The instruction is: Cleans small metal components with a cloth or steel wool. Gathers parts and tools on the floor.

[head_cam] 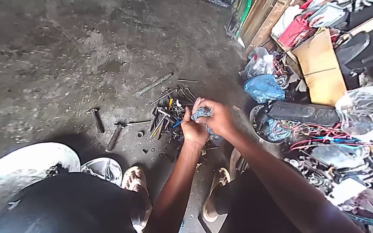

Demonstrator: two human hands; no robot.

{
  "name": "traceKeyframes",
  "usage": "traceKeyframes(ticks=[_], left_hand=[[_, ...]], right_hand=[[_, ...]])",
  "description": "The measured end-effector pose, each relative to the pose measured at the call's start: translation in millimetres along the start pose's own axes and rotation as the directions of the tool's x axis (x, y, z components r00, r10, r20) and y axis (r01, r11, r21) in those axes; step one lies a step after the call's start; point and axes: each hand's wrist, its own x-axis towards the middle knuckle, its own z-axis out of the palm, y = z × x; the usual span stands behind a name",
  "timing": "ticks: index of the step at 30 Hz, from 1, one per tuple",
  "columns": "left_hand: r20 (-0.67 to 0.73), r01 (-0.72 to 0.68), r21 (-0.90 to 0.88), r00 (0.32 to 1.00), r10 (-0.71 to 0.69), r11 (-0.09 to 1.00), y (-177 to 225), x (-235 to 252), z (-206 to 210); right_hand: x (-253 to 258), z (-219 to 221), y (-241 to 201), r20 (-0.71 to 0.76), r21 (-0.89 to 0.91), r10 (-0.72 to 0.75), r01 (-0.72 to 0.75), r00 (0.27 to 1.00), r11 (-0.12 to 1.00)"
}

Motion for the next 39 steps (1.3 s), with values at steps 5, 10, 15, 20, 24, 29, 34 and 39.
traceKeyframes(ticks=[5,10,15,20,24,29,34,39], left_hand=[[0.025,-0.053,0.054,0.998,0.052,0.997,0.2,6.9,-0.4],[0.083,-0.060,0.041,0.995,0.057,0.997,-3.1,7.5,-1.9],[0.078,-0.059,0.034,0.995,0.057,0.998,-6.4,7.8,-1.5],[-0.059,0.031,0.055,0.998,-0.028,0.998,-20.3,-1.4,7.6],[-0.021,0.021,-0.024,1.000,-0.021,0.999,-15.3,0.2,0.8],[0.018,0.001,0.084,1.000,-0.002,0.996,-0.5,2.5,-1.6],[0.055,0.050,0.255,0.996,-0.066,0.966,-8.0,-5.8,-1.5],[-0.111,0.118,0.381,0.990,-0.081,0.917,-2.3,0.0,5.4]], right_hand=[[-4.0,16.1,6.0,-0.127,-0.095,-0.061,0.049,0.990,0.994],[-5.1,19.5,5.6,-0.190,-0.120,-0.055,0.033,0.980,0.992],[-5.0,19.1,2.0,-0.206,-0.266,-0.098,0.040,0.974,0.963],[9.6,4.0,5.8,-0.258,-0.434,-0.182,0.055,0.949,0.899],[21.3,-1.1,5.5,-0.389,-0.295,-0.207,0.092,0.898,0.951],[17.0,-22.8,6.5,-0.352,0.044,-0.085,0.107,0.932,0.993],[6.7,-10.6,13.5,-0.035,-0.227,-0.077,0.067,0.996,0.972],[4.2,-15.0,5.0,-0.163,-0.478,-0.135,0.041,0.977,0.877]])
